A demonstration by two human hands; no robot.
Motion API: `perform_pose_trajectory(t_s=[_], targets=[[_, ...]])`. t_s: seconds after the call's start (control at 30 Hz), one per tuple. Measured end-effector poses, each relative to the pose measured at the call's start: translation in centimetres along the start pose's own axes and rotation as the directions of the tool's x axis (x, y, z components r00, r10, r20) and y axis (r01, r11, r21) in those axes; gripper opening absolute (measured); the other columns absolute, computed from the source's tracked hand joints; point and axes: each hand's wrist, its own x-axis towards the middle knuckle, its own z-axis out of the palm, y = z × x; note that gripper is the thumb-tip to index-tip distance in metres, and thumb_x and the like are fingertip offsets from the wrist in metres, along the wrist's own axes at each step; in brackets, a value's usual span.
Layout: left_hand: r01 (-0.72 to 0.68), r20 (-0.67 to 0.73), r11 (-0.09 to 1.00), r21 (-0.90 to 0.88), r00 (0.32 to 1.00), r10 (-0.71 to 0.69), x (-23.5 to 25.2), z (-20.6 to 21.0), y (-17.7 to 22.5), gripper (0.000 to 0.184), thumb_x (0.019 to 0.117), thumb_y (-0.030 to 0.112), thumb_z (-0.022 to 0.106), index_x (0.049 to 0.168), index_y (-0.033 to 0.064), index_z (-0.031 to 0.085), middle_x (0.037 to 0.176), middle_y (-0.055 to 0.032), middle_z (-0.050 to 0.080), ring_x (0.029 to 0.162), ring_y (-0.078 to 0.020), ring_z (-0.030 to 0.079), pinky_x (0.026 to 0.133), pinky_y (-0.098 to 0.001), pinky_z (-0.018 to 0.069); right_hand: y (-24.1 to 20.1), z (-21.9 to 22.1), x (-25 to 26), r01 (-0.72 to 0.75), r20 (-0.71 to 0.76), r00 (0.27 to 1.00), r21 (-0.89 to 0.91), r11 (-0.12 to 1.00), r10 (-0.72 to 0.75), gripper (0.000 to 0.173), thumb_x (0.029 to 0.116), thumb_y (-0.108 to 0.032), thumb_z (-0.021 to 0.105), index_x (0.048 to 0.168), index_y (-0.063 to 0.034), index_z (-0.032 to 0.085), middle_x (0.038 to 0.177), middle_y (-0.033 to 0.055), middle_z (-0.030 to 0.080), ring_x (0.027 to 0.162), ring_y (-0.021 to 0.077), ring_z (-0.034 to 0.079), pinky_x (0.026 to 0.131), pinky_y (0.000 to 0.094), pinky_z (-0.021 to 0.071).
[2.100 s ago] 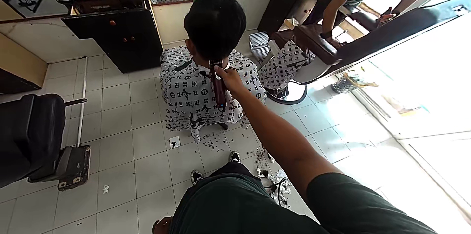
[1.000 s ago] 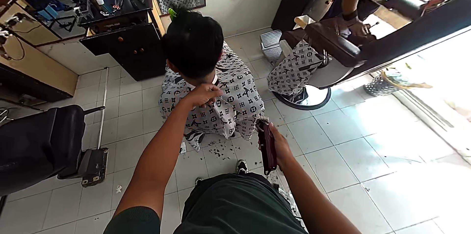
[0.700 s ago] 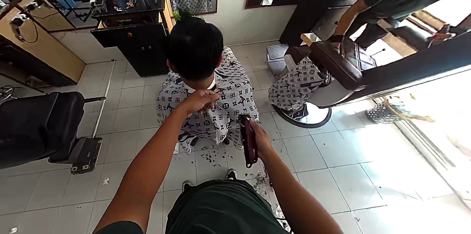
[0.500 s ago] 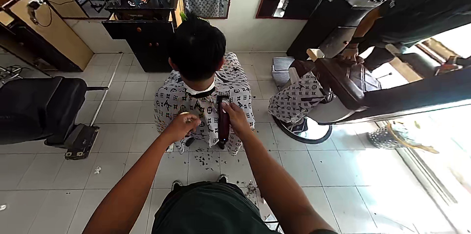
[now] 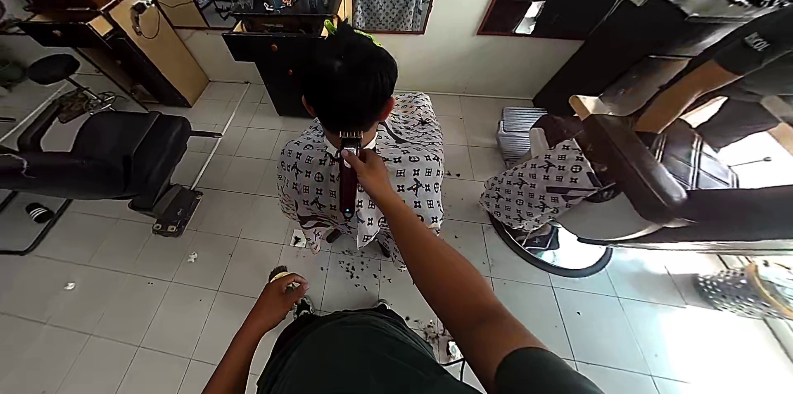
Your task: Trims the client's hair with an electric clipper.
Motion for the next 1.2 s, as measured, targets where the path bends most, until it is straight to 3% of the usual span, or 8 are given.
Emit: perform_pose_trajectory(t_s=[0.1, 0.23, 0.43, 0.57, 0.73, 0.87, 1.03, 1.2], targets=[[0.018, 0.001, 1.0, -0.006, 1.0, -0.018, -0.5, 0.8, -0.5, 0.026, 0.1063, 0.028, 0.057, 0.12, 0.0082, 0.068, 0.082, -0.0029, 0.066, 0.063, -0.0098, 0.057, 0.057, -0.0283, 0.0476, 0.3, 0.2, 0.8, -0.016, -0.01, 1.0, 0.001, 1.0, 0.016, 0.057, 0.0992, -0.052, 0.063, 0.112, 0.0032, 0.062, 0.088, 0.0153, 0.062, 0.072, 0.0231, 0.059, 0.066, 0.0428, 0.0503], [-0.035, 0.005, 0.992, 0.119, 0.999, 0.035, -0.8, 1.1, 0.1, 0.028, 0.1057, 0.031, 0.058, 0.119, 0.0088, 0.069, 0.086, -0.0052, 0.068, 0.069, -0.0126, 0.06, 0.067, -0.0332, 0.0507, -0.2, 0.5, 0.9, 0.098, -0.048, 0.994, -0.018, 0.995, -0.099, 0.051, 0.1008, -0.042, 0.064, 0.125, 0.0033, 0.058, 0.099, 0.0183, 0.066, 0.089, 0.0285, 0.064, 0.084, 0.0497, 0.0522], [-0.113, 0.011, 0.966, 0.232, 0.993, 0.114, -0.9, 1.0, 1.2, 0.033, 0.1055, 0.036, 0.056, 0.12, 0.0094, 0.07, 0.095, -0.0111, 0.071, 0.083, -0.0229, 0.067, 0.083, -0.0458, 0.0538, 0.1, 0.3, 1.1, 0.021, -0.004, 1.0, 0.014, 1.0, -0.021, 0.052, 0.1044, -0.044, 0.057, 0.117, 0.0056, 0.061, 0.099, 0.0202, 0.064, 0.089, 0.0294, 0.063, 0.084, 0.0499, 0.0516], [-0.093, 0.044, 0.936, 0.339, 0.996, 0.083, -0.7, 1.2, 1.0, 0.037, 0.1054, 0.04, 0.055, 0.123, 0.011, 0.07, 0.098, -0.0139, 0.07, 0.088, -0.0286, 0.066, 0.087, -0.0526, 0.052, -0.1, 0.0, 0.9, 0.232, -0.03, 0.973, 0.071, 0.97, -0.231, 0.043, 0.1067, -0.034, 0.055, 0.128, 0.0035, 0.056, 0.099, 0.0163, 0.065, 0.089, 0.0221, 0.064, 0.084, 0.0418, 0.0539], [-0.08, 0.06, 0.911, 0.405, 0.996, 0.061, -0.8, 1.2, 0.4, 0.039, 0.1055, 0.042, 0.054, 0.125, 0.0116, 0.07, 0.102, -0.0155, 0.071, 0.093, -0.0307, 0.067, 0.091, -0.0541, 0.0515, 0.5, -1.2, 1.7, 0.065, 0.036, 0.997, -0.006, 0.998, -0.064, 0.05, 0.1049, -0.043, 0.057, 0.113, 0.0058, 0.063, 0.096, 0.0197, 0.066, 0.088, 0.0286, 0.064, 0.084, 0.0496, 0.0526], [-0.079, 0.076, 0.902, 0.425, 0.996, 0.052, -0.8, 1.7, 0.2, 0.038, 0.1056, 0.041, 0.054, 0.124, 0.0109, 0.07, 0.103, -0.0167, 0.071, 0.096, -0.0323, 0.067, 0.092, -0.0554, 0.0513, 0.0, -1.2, 1.2, 0.27, 0.008, 0.962, 0.128, 0.954, -0.274, 0.038, 0.1075, -0.03, 0.053, 0.123, 0.004, 0.059, 0.098, 0.014, 0.066, 0.087, 0.0174, 0.065, 0.084, 0.0373, 0.0546], [-0.091, 0.085, 0.898, 0.431, 0.995, 0.06, -0.8, 2.4, 0.5, 0.038, 0.1057, 0.041, 0.054, 0.125, 0.0117, 0.07, 0.105, -0.0163, 0.071, 0.098, -0.0316, 0.068, 0.093, -0.0545, 0.0511, 0.1, -1.9, 1.7, 0.065, 0.043, 0.997, -0.006, 0.998, -0.064, 0.048, 0.1049, -0.042, 0.057, 0.115, 0.0048, 0.062, 0.098, 0.0187, 0.065, 0.088, 0.0269, 0.063, 0.084, 0.0477, 0.0518], [-0.105, 0.094, 0.895, 0.433, 0.993, 0.071, -1.1, 2.4, 0.3, 0.038, 0.1056, 0.041, 0.054, 0.126, 0.0119, 0.07, 0.104, -0.0159, 0.071, 0.096, -0.0307, 0.068, 0.092, -0.0533, 0.0516, 0.2, -3.0, 0.7, 0.204, 0.136, 0.958, 0.288, 0.936, -0.251, 0.032, 0.109, -0.026, 0.049, 0.122, 0.002, 0.058, 0.096, 0.0096, 0.066, 0.081, 0.0133, 0.066, 0.077, 0.0336, 0.0585]])
